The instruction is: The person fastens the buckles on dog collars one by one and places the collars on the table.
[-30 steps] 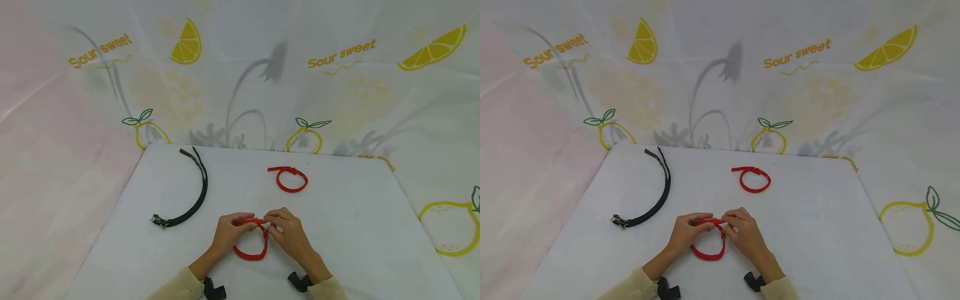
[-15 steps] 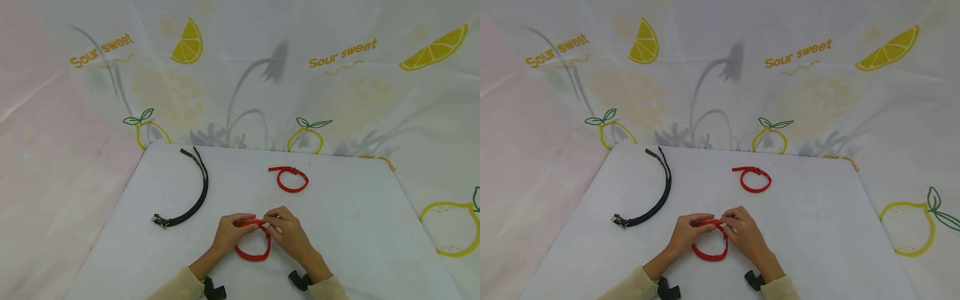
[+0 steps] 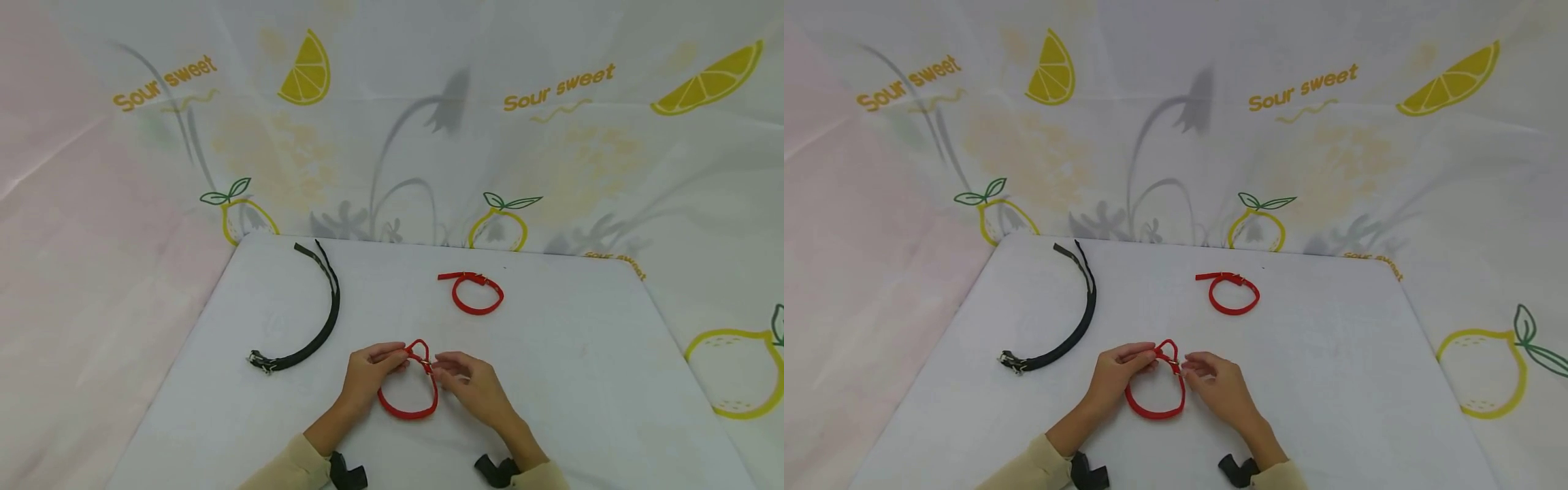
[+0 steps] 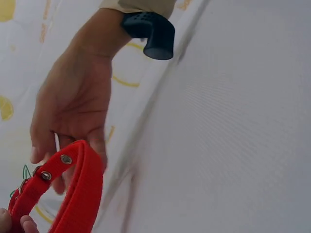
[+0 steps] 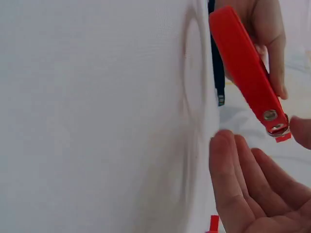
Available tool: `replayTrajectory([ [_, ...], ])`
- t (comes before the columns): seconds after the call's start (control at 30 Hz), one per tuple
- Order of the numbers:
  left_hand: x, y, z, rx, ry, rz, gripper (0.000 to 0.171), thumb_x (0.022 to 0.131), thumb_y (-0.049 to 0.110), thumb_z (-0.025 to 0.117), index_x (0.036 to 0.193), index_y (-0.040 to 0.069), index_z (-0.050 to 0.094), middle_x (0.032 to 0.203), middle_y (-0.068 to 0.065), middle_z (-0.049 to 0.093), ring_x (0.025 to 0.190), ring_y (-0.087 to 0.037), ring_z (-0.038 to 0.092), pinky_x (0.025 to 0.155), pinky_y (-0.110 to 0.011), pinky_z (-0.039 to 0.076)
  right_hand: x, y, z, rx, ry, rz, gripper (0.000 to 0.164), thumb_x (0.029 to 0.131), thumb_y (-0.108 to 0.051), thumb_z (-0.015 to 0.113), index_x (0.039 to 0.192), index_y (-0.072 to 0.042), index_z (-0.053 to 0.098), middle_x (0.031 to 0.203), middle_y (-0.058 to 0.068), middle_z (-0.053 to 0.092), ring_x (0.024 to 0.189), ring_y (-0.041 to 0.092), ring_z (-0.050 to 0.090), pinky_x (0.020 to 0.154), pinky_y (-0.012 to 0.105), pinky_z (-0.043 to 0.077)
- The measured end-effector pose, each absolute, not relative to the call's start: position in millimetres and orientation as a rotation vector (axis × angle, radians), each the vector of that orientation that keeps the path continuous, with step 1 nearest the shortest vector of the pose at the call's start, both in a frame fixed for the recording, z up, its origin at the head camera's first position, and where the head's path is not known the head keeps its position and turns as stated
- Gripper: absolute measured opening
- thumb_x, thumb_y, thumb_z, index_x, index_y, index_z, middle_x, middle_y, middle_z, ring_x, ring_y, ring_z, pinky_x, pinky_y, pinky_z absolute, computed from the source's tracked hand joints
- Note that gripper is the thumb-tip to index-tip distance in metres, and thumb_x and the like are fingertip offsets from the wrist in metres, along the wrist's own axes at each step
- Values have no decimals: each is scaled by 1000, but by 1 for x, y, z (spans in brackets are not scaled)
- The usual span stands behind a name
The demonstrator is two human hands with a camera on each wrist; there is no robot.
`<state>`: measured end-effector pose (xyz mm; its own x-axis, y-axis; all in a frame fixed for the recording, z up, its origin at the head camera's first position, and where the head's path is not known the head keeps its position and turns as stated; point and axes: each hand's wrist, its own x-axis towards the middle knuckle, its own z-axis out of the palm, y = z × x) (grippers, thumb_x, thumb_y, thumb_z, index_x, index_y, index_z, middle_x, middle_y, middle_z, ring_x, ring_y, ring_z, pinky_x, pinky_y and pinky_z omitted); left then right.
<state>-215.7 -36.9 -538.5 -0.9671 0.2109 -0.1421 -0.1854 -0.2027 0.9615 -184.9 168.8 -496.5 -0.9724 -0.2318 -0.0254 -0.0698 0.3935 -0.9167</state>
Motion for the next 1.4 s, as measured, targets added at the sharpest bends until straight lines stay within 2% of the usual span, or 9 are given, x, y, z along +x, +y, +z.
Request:
replayTrajectory([
  [0.13,-218,-38,-539,-32,1655,2346,40,78,22,65,108,-3,58,98,-19,62,88,-29,61,79,-34,47,-180,169,-491,-172,2236,-1667,35,81,-24,63,106,1,58,93,11,65,81,21,63,68,24,50],
  [0.23,-220,-41,-539,-8,1643,2327,38,80,22,64,109,-2,58,100,-21,60,89,-29,60,79,-33,46,-179,170,-489,-138,2198,-1712,35,81,-21,63,105,3,59,92,12,65,82,23,63,70,25,50],
  [0.37,-225,-48,-540,53,1718,2202,34,79,25,64,106,4,61,98,-17,62,89,-28,61,78,-31,47,-181,175,-489,-62,2156,-1811,33,81,-17,62,108,3,57,93,14,65,83,26,62,71,28,50],
  [0.6,-230,-62,-539,141,1881,1912,30,75,36,66,97,16,67,91,-4,66,89,-18,61,76,-27,48,-182,185,-489,-23,2087,-1898,34,81,-15,62,108,5,57,95,20,63,79,31,62,71,33,50],
  [0.9,-231,-71,-536,189,1929,1818,27,75,34,67,96,17,68,89,-4,67,84,-20,62,72,-29,50,-184,191,-500,44,2062,-1912,32,79,-17,64,107,0,59,96,18,63,78,29,62,71,33,50],
  [1.13,-239,-83,-534,296,1941,1748,30,73,31,69,97,11,68,88,-7,66,80,-23,62,69,-32,51,-186,201,-513,67,2125,-1912,33,76,-25,67,103,-7,63,93,13,65,77,26,63,69,33,51],
  [1.4,-238,-92,-537,309,1805,1699,31,76,29,67,99,9,66,92,-10,66,85,-26,61,73,-32,49,-186,203,-512,28,2112,-1935,30,77,-23,66,103,-7,63,94,15,64,76,28,62,69,35,51],
])
